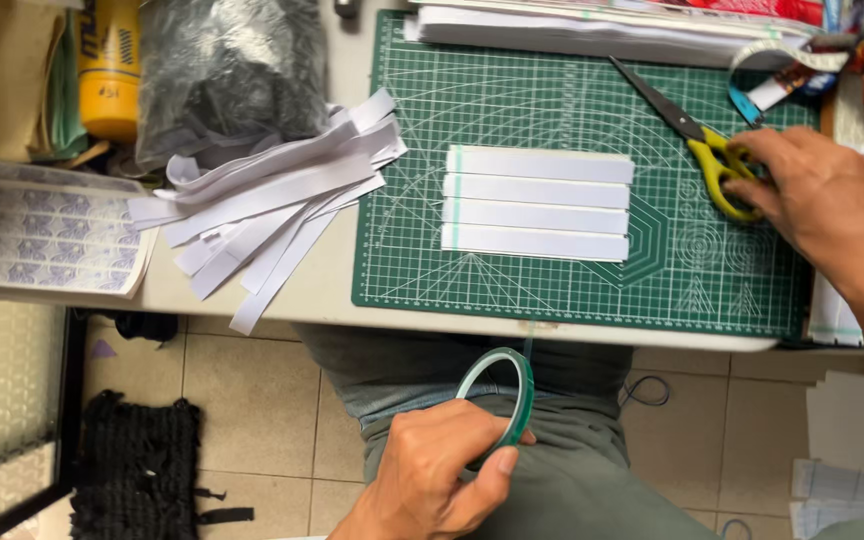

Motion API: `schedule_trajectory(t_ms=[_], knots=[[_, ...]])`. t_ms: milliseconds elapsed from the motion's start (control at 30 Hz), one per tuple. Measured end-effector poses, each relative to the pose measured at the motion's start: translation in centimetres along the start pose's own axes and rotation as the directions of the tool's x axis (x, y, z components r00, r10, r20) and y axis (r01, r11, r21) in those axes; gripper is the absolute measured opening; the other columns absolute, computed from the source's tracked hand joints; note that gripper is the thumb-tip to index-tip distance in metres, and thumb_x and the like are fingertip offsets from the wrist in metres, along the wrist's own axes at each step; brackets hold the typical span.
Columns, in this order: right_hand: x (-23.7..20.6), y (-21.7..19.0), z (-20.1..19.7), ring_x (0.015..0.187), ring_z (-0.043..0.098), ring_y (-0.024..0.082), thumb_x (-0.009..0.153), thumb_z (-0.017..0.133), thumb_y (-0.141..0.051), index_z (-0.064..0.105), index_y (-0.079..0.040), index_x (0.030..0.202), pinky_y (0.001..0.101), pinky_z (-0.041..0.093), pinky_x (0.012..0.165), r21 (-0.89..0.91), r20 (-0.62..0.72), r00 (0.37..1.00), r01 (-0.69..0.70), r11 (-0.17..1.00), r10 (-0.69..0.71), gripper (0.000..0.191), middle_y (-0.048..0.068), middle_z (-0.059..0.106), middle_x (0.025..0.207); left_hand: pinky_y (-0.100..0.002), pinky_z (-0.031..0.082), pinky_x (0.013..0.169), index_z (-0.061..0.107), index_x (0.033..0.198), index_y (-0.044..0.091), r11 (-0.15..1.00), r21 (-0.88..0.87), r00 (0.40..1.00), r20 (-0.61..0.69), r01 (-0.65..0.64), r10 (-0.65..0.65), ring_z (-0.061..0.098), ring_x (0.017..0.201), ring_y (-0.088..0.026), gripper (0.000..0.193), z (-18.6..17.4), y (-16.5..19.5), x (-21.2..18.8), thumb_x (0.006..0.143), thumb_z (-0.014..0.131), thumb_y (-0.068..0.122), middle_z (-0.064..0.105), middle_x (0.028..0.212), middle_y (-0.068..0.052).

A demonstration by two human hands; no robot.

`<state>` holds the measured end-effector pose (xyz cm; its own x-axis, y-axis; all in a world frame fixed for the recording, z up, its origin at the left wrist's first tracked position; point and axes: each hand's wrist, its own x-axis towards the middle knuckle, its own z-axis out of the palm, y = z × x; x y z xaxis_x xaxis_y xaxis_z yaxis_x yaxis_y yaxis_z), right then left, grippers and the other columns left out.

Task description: The person arranges white paper strips in rows on a small taped base on a cutting mat, then applies strips of green masking tape across them to hold the rows together. They press the assembly flat, flip it over, add a printed sheet, stack more strips, and tape across the stack again.

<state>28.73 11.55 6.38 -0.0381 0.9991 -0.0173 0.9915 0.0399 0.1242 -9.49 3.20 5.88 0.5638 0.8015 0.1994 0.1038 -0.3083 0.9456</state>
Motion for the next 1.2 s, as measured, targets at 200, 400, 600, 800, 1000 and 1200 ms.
schedule_trajectory(t_ms=[200,400,600,800,1000,1200], knots=[[-2.8,-4.3,0.2,0.084,0.071,0.017,0.104,0.058,-0.021,0.073,-0.007,0.118,0.0335,0.060,0.073,0.706,0.046,0.999,-0.050,0.706,0.025,0.025,0.008,0.075,0.108,-0.034,0.059,0.065,0.072,0.097,-0.001,0.982,0.107,0.987,0.058,-0.156,0.151,0.074,0.076,-0.025,0.017,0.0,0.4,0.3,0.095,0.069,0.016,0.071,0.083,-0.012],[-4.5,-9.8,1.0,0.083,0.069,0.009,0.094,0.056,-0.037,0.072,-0.008,0.126,0.0257,0.050,0.066,0.861,0.489,0.777,-0.503,0.076,-0.397,0.046,0.003,0.080,0.113,-0.033,0.060,0.066,0.071,0.098,-0.001,0.930,0.232,0.958,0.093,-0.284,0.270,0.074,0.077,-0.024,0.020,0.7,0.3,0.5,0.099,0.068,0.018,0.066,0.075,-0.008],[-3.5,-10.2,0.3,0.081,0.068,0.010,0.093,0.064,-0.036,0.076,-0.004,0.114,0.0246,0.053,0.076,0.857,0.467,0.750,-0.514,0.032,-0.468,0.040,0.004,0.079,0.108,-0.032,0.060,0.065,0.070,0.099,-0.001,0.919,0.245,0.951,0.105,-0.308,0.291,0.074,0.077,-0.022,0.016,0.9,0.1,0.4,0.097,0.070,0.015,0.067,0.078,-0.007],[-3.4,-10.2,-0.3,0.075,0.066,0.012,0.087,0.072,-0.028,0.077,-0.004,0.102,0.0269,0.053,0.071,0.810,0.523,0.734,-0.586,-0.017,-0.433,0.029,0.005,0.077,0.092,-0.032,0.059,0.063,0.071,0.099,0.000,0.930,0.242,0.961,0.093,-0.277,0.261,0.073,0.074,-0.021,0.014,1.1,-0.2,0.4,0.094,0.071,0.013,0.066,0.076,-0.007],[-3.1,-10.2,-0.8,0.069,0.065,0.012,0.085,0.073,-0.029,0.076,-0.006,0.089,0.0271,0.049,0.062,0.813,0.569,0.739,-0.571,0.112,-0.362,0.024,0.002,0.071,0.075,-0.031,0.059,0.063,0.071,0.098,0.001,0.952,0.198,0.972,0.074,-0.232,0.221,0.073,0.073,-0.021,0.013,1.4,-0.3,0.2,0.095,0.070,0.013,0.068,0.077,-0.007],[-2.6,-9.9,-1.1,0.066,0.054,0.010,0.092,0.068,-0.030,0.073,-0.004,0.091,0.0272,0.045,0.061,0.811,0.580,0.725,-0.559,0.175,-0.373,0.026,0.001,0.062,0.071,-0.034,0.055,0.056,0.072,0.095,-0.001,0.979,0.162,0.989,0.100,-0.127,0.112,0.069,0.063,-0.023,0.014,1.7,-0.9,-0.1,0.095,0.072,0.014,0.069,0.073,-0.010]])
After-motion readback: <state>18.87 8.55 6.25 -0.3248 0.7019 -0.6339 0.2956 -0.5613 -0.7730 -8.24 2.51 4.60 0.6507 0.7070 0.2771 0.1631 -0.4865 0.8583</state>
